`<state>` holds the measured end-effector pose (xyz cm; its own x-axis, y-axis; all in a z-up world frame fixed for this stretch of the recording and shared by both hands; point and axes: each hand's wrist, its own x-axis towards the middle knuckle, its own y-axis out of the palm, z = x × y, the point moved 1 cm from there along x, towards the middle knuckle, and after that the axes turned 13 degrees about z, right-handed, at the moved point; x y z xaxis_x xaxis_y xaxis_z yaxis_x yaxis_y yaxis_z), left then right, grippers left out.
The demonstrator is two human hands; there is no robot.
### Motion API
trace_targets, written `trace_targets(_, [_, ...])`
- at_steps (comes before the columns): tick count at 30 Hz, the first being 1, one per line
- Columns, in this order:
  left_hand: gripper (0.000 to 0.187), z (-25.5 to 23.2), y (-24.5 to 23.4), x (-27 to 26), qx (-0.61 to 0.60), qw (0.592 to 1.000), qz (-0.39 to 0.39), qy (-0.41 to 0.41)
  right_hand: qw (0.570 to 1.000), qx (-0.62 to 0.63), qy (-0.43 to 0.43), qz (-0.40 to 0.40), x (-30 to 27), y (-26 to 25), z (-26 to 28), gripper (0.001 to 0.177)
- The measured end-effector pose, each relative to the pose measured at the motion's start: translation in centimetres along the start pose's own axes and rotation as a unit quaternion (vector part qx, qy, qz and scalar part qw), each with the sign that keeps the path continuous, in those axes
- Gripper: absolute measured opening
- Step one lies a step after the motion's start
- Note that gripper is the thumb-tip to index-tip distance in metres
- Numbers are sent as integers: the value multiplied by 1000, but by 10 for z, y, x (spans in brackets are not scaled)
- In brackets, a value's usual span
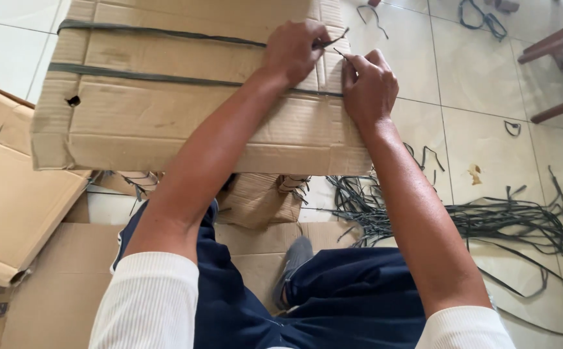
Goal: Wrapping a wooden chair with cardboard and securing it with black plastic straps.
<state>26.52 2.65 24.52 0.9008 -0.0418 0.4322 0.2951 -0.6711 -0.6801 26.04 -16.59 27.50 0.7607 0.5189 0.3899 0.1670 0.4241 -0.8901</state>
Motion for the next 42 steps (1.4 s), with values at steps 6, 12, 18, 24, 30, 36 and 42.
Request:
trace_targets(6, [13,-19,16,14,-30,999,29,34,1000,8,-12,-2,2,1,-1,14])
trace_targets(12, [12,-31,14,24,-36,997,64,8,997,78,18,-6,3,2,-8,14])
trace_targets(18, [14,-32,22,37,-56,996,72,4,985,167,20,50,12,-5,-40,16])
trace_targets(24, [19,-37,26,42,-71,991,110,-36,961,262,-1,89,22,-31,-66,13])
trace_targets(30, [34,-41,33,46,-55,991,118,0,951,274,-137,48,25,-35,-67,11])
trace_targets(36, [46,-43,33,44,-101,991,88,23,960,217,-171,55,34,-33,-65,18])
trace_targets(42, [41,-41,28,47,-66,993,99,18,971,189,-140,43,40,-26,-74,15])
